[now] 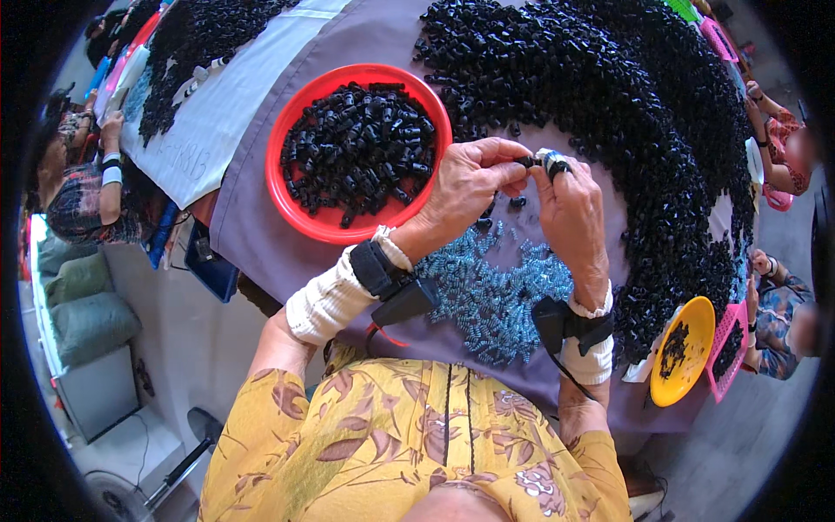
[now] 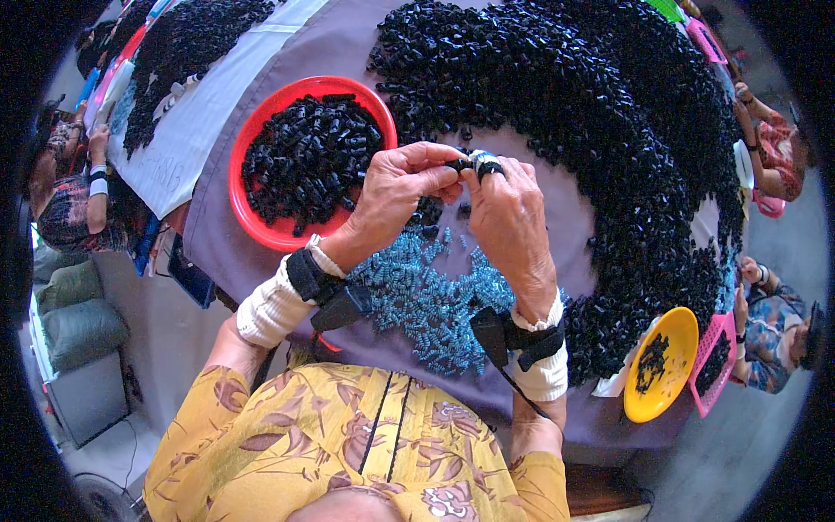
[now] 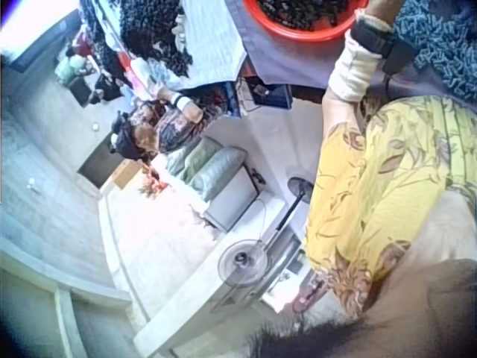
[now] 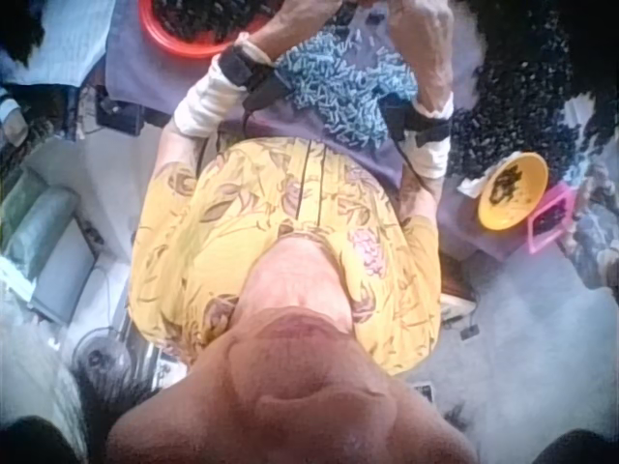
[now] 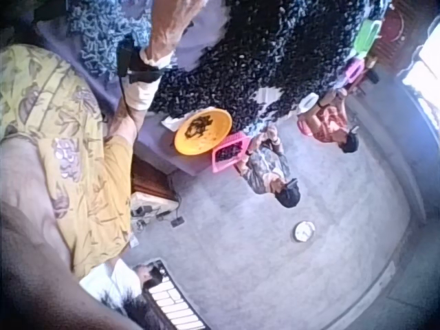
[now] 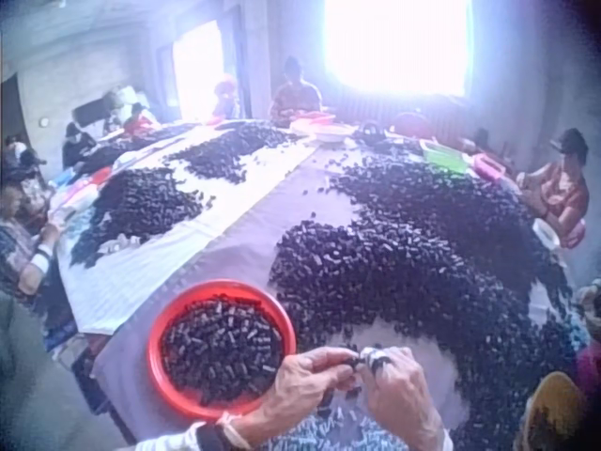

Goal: Manually sorting and assembling small black plastic components at a factory workstation.

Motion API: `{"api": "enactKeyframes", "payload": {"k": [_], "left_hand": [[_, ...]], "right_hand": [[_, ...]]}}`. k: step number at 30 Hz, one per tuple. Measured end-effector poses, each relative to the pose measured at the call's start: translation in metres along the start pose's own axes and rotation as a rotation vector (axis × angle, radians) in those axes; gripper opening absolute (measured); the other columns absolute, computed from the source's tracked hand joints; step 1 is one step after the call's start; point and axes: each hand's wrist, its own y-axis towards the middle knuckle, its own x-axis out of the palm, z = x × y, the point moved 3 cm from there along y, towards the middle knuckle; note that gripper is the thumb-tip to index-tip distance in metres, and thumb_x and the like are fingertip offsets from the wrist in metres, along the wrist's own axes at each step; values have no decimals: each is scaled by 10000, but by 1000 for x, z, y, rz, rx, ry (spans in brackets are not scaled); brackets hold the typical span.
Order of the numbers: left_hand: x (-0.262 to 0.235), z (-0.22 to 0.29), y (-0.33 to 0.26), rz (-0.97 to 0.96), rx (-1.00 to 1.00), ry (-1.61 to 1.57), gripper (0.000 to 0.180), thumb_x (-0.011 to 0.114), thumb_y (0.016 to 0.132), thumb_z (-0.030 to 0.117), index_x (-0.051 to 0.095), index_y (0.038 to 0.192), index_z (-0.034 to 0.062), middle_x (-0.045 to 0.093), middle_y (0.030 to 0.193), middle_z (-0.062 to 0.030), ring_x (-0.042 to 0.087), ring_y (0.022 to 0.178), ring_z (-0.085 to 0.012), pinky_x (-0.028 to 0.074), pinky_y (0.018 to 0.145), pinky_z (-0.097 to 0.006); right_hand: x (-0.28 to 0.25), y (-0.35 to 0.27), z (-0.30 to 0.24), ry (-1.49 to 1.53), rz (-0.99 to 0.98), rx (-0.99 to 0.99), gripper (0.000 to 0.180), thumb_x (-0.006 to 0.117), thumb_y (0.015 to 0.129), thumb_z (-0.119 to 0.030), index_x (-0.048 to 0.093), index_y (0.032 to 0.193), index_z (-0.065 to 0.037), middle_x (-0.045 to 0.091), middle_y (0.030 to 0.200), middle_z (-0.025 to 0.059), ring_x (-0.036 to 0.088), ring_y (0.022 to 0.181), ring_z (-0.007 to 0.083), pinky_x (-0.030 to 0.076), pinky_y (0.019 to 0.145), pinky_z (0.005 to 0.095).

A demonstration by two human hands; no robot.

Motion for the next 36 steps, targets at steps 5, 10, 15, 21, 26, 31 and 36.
{"api": "enactKeyframes", "payload": {"k": [5, 10, 15, 21, 26, 31, 36], "left_hand": [[2, 3, -1, 2, 9, 84, 180, 597, 830, -1, 642, 1003, -15, 659, 828, -62, 605, 697, -94, 511, 643, -218], [0, 5, -1, -13, 12, 187, 165, 596, 821, -8, 659, 972, -19, 662, 810, -53, 596, 680, -82, 506, 639, -209], [-2, 6, -1, -16, 10, 218, 161, 597, 818, -13, 666, 963, -19, 666, 805, -52, 598, 683, -79, 507, 638, -205], [-3, 5, 2, -32, 6, 292, 157, 603, 815, -8, 668, 958, -21, 667, 806, -51, 601, 693, -75, 510, 640, -206], [-6, 5, 2, -35, -28, 322, 150, 609, 826, 23, 659, 961, -20, 668, 825, -58, 609, 699, -82, 515, 652, -214], [-13, -5, -3, -6, -178, 33, 179, 607, 846, 64, 624, 1000, -24, 659, 884, -75, 636, 759, -121, 535, 699, -246], [-6, -14, -6, 45, -228, -99, 206, 569, 895, 157, 614, 1018, -1, 651, 909, -78, 637, 797, -130, 535, 738, -273]], "right_hand": [[-1, -3, 4, 7, -43, -18, 107, 546, 833, -56, 562, 785, 38, 592, 799, 186, 558, 779, 338, 433, 729, 409], [1, -4, 5, 2, -102, -58, 87, 556, 813, -34, 561, 791, 50, 585, 792, 189, 549, 771, 339, 432, 719, 406], [4, -4, 6, -9, -136, -47, 82, 557, 802, -22, 556, 783, 58, 578, 796, 185, 542, 771, 325, 426, 724, 396], [6, -4, 5, -36, -146, -91, 45, 545, 777, 10, 556, 777, 54, 576, 797, 177, 543, 771, 318, 421, 724, 389], [13, -4, 13, 106, -142, -38, 42, 531, 769, 17, 567, 785, 32, 589, 787, 171, 552, 778, 326, 414, 731, 383], [14, -1, 12, 36, -273, -37, 106, 576, 779, -101, 590, 769, 4, 604, 793, 155, 567, 780, 308, 406, 745, 395], [14, 2, 2, -117, -73, -71, 157, 621, 728, -162, 592, 716, -8, 607, 750, 131, 576, 753, 277, 401, 737, 387]]}}
